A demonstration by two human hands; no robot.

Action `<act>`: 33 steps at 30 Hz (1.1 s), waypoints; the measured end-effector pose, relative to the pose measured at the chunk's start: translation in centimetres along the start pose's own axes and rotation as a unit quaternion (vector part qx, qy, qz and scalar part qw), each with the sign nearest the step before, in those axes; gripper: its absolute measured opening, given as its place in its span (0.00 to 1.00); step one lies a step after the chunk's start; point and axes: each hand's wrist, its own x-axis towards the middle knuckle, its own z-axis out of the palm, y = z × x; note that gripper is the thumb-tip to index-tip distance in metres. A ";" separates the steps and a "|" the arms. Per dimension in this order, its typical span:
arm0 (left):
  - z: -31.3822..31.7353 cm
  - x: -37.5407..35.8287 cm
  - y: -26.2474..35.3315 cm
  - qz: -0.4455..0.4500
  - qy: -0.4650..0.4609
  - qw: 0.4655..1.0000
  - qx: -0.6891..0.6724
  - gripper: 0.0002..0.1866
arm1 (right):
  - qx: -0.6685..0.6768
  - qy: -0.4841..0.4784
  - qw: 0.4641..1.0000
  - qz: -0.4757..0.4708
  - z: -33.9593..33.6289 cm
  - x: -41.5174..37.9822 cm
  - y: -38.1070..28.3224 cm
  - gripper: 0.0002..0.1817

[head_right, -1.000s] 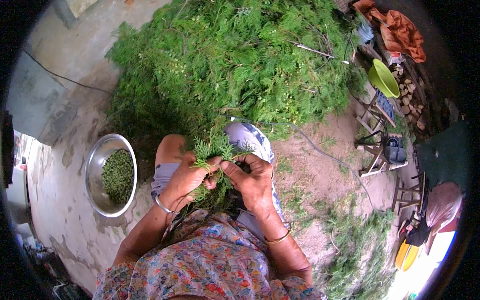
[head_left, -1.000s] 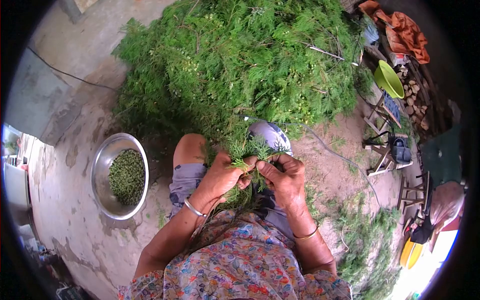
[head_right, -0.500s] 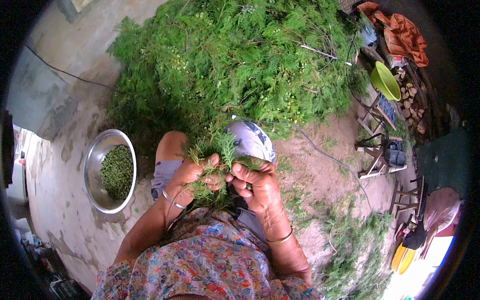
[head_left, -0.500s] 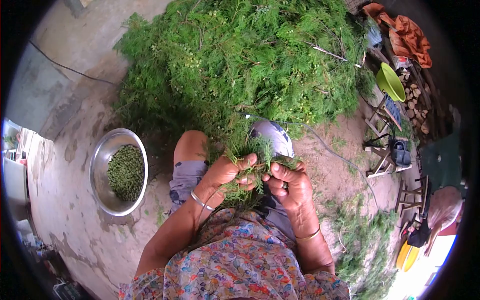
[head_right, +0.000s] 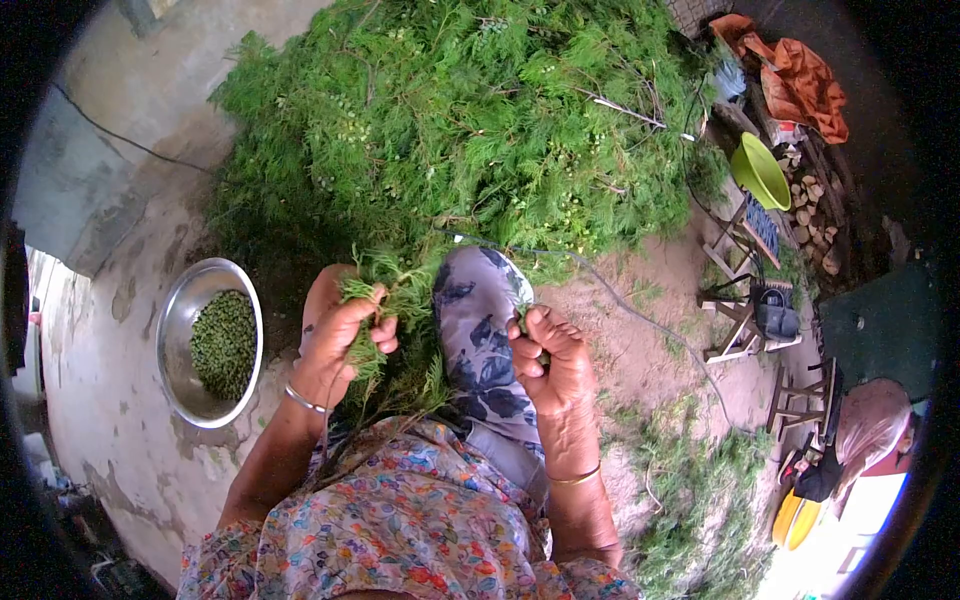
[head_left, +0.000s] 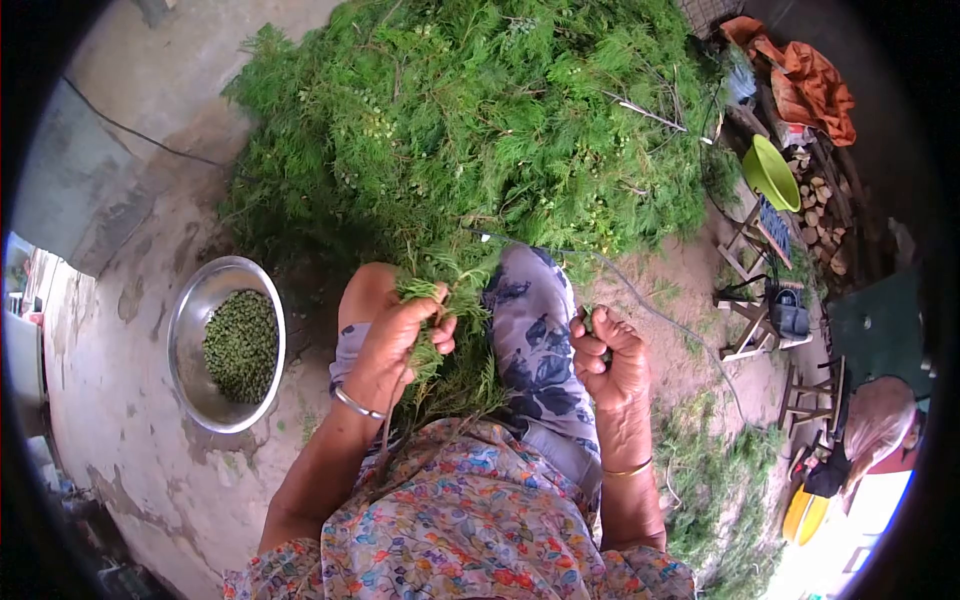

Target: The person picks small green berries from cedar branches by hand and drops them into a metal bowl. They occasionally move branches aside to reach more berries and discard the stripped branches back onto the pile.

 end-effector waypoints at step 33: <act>2.8 -1.2 -0.2 0.029 0.019 0.999 0.029 0.08 | -0.564 -0.034 0.812 -0.145 5.7 -0.1 6.6 0.07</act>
